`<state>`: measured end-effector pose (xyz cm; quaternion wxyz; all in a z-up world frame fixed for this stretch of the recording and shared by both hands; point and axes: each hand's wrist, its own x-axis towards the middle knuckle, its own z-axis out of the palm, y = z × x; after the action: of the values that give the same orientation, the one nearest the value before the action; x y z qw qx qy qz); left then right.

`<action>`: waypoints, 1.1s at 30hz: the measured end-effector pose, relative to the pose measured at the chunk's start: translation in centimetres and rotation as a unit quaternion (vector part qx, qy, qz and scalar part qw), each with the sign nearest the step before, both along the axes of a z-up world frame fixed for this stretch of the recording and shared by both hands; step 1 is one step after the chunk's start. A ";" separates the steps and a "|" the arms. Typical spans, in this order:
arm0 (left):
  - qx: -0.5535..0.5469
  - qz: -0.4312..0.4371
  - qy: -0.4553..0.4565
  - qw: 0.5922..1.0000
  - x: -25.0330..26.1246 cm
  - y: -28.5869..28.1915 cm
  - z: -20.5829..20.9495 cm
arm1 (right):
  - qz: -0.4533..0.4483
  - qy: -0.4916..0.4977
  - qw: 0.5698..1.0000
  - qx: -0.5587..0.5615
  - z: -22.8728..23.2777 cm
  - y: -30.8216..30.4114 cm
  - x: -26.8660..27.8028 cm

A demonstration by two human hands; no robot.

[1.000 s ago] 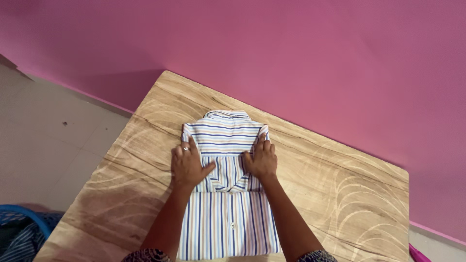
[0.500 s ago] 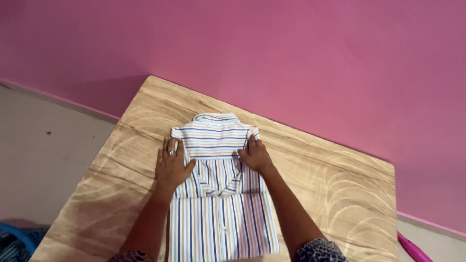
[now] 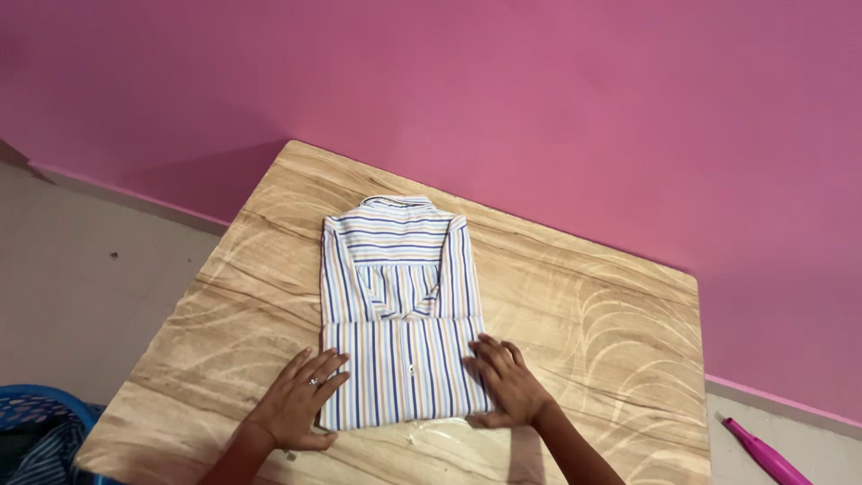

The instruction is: The person takes a striped shirt out of a laundry basket, lays it flat on a wooden table, and folds it into a rectangular shape.

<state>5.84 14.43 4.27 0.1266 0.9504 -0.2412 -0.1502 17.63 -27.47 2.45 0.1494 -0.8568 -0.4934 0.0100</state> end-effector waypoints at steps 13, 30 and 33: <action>-0.048 0.182 -0.189 0.964 -3.1 -4.6 -4.9 | -0.115 -0.015 0.986 0.119 -1.3 2.0 -3.3; -0.479 0.461 -0.014 0.747 8.9 2.9 -5.2 | -0.246 0.336 0.769 0.485 1.3 6.1 6.8; -0.669 0.446 0.006 0.594 11.2 3.4 -6.2 | -0.280 0.341 0.752 0.489 0.1 8.2 9.2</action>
<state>16.99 17.85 -1.93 0.7799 0.5866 0.1804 0.1225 26.81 -19.28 2.51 0.7025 -0.7064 -0.0850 0.0159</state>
